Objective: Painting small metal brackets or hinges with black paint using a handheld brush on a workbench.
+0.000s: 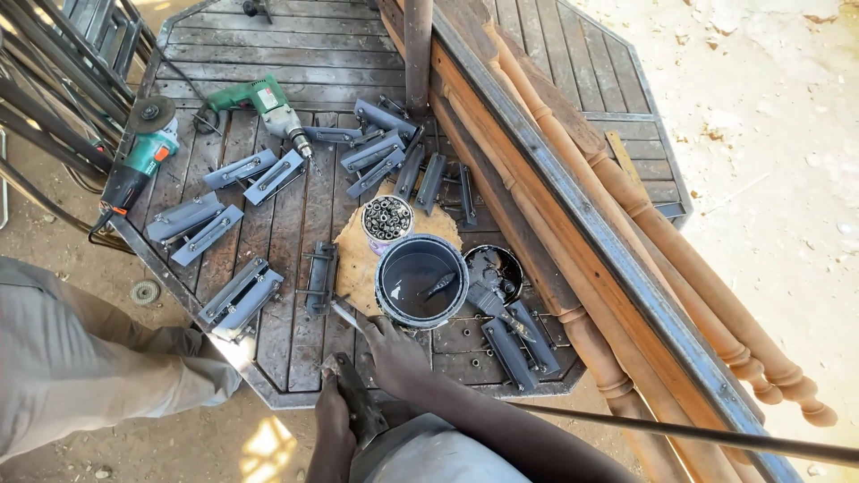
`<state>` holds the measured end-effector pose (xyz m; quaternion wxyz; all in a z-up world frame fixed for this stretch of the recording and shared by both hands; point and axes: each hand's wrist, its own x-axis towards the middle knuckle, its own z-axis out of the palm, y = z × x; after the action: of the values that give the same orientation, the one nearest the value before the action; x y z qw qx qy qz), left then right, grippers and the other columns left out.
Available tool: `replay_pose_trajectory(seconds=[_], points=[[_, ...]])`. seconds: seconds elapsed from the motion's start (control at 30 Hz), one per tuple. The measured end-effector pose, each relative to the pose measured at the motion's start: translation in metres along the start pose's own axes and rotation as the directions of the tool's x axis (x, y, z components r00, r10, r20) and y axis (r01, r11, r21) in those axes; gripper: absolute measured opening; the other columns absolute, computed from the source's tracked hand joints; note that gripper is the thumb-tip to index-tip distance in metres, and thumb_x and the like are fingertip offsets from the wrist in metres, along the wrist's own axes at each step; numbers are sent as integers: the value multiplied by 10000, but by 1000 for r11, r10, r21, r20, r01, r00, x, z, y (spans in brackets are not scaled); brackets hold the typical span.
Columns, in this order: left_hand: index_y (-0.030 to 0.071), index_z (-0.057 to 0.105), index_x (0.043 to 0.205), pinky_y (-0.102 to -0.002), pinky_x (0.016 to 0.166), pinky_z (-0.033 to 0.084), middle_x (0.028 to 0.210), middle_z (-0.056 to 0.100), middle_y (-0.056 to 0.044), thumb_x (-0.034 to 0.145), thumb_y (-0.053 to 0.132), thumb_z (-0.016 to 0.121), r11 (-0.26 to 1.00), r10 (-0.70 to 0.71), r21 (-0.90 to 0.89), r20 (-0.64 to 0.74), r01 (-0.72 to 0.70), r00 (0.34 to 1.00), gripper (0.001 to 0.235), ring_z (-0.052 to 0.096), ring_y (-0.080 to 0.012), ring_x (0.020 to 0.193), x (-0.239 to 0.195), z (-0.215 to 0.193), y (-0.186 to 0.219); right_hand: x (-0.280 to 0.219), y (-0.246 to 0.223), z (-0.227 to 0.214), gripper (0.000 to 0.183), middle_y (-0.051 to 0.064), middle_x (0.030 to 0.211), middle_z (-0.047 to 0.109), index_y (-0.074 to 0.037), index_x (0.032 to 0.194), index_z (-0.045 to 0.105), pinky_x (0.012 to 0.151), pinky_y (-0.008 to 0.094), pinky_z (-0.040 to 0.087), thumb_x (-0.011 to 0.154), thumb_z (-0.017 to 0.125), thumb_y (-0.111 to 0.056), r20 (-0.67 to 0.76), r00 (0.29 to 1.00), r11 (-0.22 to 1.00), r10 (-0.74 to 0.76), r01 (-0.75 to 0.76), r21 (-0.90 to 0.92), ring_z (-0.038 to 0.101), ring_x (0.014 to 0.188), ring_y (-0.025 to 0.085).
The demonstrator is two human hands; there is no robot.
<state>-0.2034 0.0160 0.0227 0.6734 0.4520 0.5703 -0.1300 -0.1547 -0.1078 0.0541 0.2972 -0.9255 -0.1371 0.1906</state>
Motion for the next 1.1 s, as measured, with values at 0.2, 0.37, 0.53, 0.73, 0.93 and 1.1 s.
replay_pose_trajectory(seconds=[0.2, 0.37, 0.53, 0.73, 0.93, 1.1], points=[[-49, 660, 1232, -497, 832, 560, 1132, 700, -264, 1056, 330, 492, 971, 125, -215, 100, -101, 987, 450, 673, -411, 1012, 0, 7, -6, -18, -7, -10, 562, 160, 1157, 584, -77, 1166, 539, 813, 542, 518, 933, 645, -577, 189, 977, 995, 95, -101, 24, 643, 1010, 402], [26, 636, 1048, -409, 733, 519, 910, 648, -176, 1015, 67, 476, 928, 333, -252, 227, -275, 915, 169, 631, -295, 838, 34, 4, -28, -16, 0, -10, 641, 181, 1133, 660, -79, 1320, 523, 755, 550, 541, 904, 691, -537, 125, 985, 993, 116, -112, -45, 681, 954, 434], [-27, 657, 1163, -395, 811, 567, 997, 681, -193, 1037, 41, 513, 901, 433, -143, 264, -409, 862, 203, 651, -282, 921, 24, 7, -30, -21, 7, -4, 503, 169, 1224, 586, -45, 1268, 571, 718, 553, 553, 960, 657, -433, 36, 999, 996, 40, -37, -85, 667, 975, 425], [64, 643, 944, -465, 716, 454, 874, 734, -134, 949, 347, 614, 698, 490, 528, 141, -484, 860, 284, 654, -307, 801, 27, 3, -31, -24, 4, 1, 323, 161, 1187, 609, -16, 1077, 683, 704, 546, 572, 968, 580, -303, 17, 999, 967, -28, 31, -252, 624, 1050, 371], [105, 703, 1046, -473, 756, 489, 946, 778, -143, 931, 291, 550, 601, 526, 606, 190, -521, 829, 267, 707, -353, 860, 47, -1, -37, -23, 20, 14, 206, 113, 834, 667, -83, 890, 568, 655, 440, 502, 860, 588, -286, 74, 995, 996, 61, -66, 60, 630, 763, 285], [58, 536, 881, -523, 680, 375, 810, 646, -170, 944, 302, 517, 613, 522, 605, 173, -508, 835, 252, 553, -343, 726, 54, -9, -43, -27, 12, -4, 336, 72, 1081, 684, -120, 1118, 590, 827, 372, 471, 943, 651, -401, 279, 937, 851, 212, -317, 418, 630, 967, 210]])
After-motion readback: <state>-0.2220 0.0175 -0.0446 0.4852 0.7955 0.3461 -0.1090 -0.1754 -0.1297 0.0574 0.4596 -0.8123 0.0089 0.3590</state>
